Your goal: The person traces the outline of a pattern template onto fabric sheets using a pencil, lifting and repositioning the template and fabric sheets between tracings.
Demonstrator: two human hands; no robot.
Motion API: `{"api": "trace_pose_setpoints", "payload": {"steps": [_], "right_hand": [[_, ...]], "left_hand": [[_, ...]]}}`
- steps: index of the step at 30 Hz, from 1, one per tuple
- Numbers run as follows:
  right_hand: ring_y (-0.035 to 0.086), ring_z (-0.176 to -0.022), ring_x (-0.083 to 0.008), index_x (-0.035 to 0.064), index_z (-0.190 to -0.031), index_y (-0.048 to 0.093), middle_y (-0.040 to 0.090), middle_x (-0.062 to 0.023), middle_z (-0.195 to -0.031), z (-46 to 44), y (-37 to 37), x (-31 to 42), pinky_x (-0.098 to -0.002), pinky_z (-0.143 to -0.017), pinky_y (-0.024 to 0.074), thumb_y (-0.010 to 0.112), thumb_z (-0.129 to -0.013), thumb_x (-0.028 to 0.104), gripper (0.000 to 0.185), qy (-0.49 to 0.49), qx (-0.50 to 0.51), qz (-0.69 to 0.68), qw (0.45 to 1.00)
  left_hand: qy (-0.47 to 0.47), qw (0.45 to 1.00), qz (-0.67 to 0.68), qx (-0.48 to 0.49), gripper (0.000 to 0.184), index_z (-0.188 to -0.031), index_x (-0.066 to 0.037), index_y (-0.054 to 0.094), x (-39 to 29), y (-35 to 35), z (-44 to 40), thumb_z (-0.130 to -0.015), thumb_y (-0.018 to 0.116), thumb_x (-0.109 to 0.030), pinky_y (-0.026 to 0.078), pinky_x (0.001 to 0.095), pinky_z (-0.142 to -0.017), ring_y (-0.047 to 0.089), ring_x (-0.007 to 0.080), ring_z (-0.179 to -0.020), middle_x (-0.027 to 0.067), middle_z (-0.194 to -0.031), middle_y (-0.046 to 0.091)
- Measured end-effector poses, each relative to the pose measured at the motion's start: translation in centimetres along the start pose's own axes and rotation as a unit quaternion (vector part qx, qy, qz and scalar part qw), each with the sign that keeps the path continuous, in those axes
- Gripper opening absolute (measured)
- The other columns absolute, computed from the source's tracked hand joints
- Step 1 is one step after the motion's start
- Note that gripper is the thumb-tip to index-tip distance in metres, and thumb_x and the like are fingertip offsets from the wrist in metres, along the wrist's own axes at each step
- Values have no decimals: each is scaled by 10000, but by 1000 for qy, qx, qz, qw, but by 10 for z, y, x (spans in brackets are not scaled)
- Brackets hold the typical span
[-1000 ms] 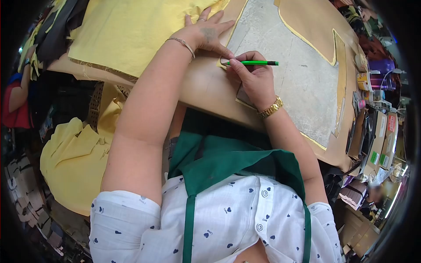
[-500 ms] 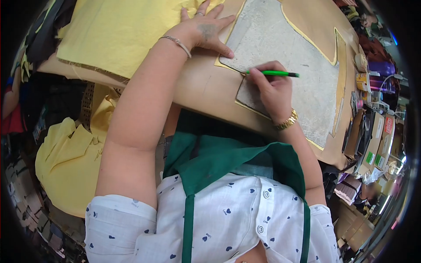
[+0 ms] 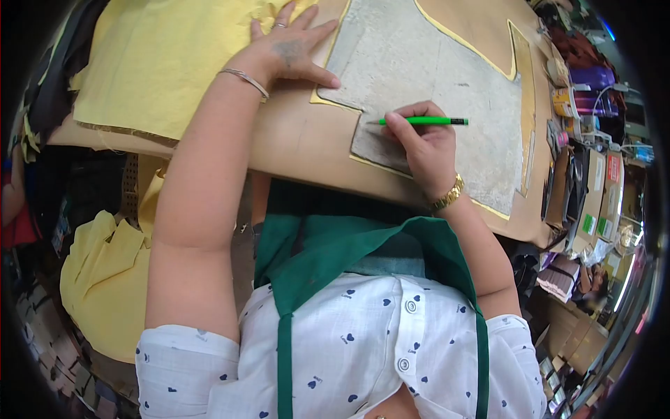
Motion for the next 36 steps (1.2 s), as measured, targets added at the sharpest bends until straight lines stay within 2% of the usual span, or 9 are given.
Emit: {"api": "trace_pose_setpoints", "payload": {"steps": [5, 12, 15, 17, 24, 27, 30, 31, 36], "right_hand": [[543, -701, -83, 18, -821, 545, 586, -40, -751, 46, -8, -18, -214, -629, 442, 638, -760, 86, 130, -47, 16, -1, 999], [541, -661, -108, 33, -767, 583, 581, -52, -725, 48, 3, -21, -233, -605, 443, 653, -743, 115, 110, -88, -9, 39, 995], [545, -640, -137, 36, -750, 577, 573, -72, -694, 45, 6, -24, -259, -591, 442, 655, -739, 146, 135, -105, -11, 44, 993], [545, -627, -170, 41, -741, 565, 559, -93, -665, 48, 4, -18, -282, -573, 438, 657, -733, 166, 156, -32, 7, 34, 999], [532, -672, -135, 33, -719, 546, 558, -78, -686, 49, -16, -23, -246, -619, 429, 668, -719, 157, 174, -202, -46, 94, 974], [527, -638, -132, 39, -721, 542, 559, -61, -680, 54, -51, -28, -256, -592, 432, 659, -723, 165, 172, -168, -47, 83, 981], [516, -646, -97, 57, -748, 552, 545, -24, -685, 75, -130, -27, -242, -569, 429, 638, -748, 154, 129, 17, -20, 163, 986], [542, -584, -136, 55, -769, 565, 554, -50, -621, 87, -167, -44, -284, -539, 440, 640, -721, 262, 225, -4, -75, 154, 985], [486, -647, -61, 39, -740, 531, 532, -4, -682, 152, -309, -40, -204, -598, 399, 624, -743, 61, 96, 23, -287, 178, 941]], "left_hand": [[-14, 1000, -18, -12, 1071, -1360, -166, 150, 2, 8, -6, -517, 660, -586, 12, 534, -1009, -10, 311, -1304, 153, -1416, 19], [27, 999, 7, 21, 834, -1354, -171, 168, -25, -6, 16, -698, 603, -446, 52, 549, -1009, 39, 322, -1299, 149, -1415, 35], [138, 951, -147, -234, 741, -1305, -267, 299, -49, 27, 7, -675, 583, -533, 157, 636, -935, 104, 299, -1294, 59, -1395, 187], [183, 943, -90, -262, 667, -1297, -257, 315, -78, 49, 2, -722, 546, -506, 198, 638, -912, 146, 311, -1282, 60, -1387, 207], [178, 940, -116, -268, 719, -1290, -249, 329, -122, 79, 0, -692, 499, -610, 205, 647, -897, 194, 310, -1267, 61, -1379, 231], [184, 939, -118, -265, 774, -1297, -252, 318, -123, 79, 2, -661, 494, -655, 200, 649, -898, 185, 308, -1270, 58, -1382, 224], [169, 943, -136, -251, 813, -1303, -259, 308, -126, 78, 1, -633, 502, -678, 195, 649, -899, 175, 306, -1273, 56, -1384, 217], [173, 943, -135, -251, 815, -1303, -258, 308, -125, 79, 0, -632, 503, -678, 195, 648, -900, 174, 305, -1273, 56, -1384, 217], [169, 943, -142, -251, 815, -1303, -255, 308, -125, 79, 0, -633, 505, -676, 197, 644, -902, 174, 306, -1273, 61, -1383, 219]]}}
Point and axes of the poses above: each hand's wrist, its own z-axis away from the middle knuckle, its own y-axis out of the palm, x = y × z, the point moved 2 cm from there along -z, towards the middle knuckle
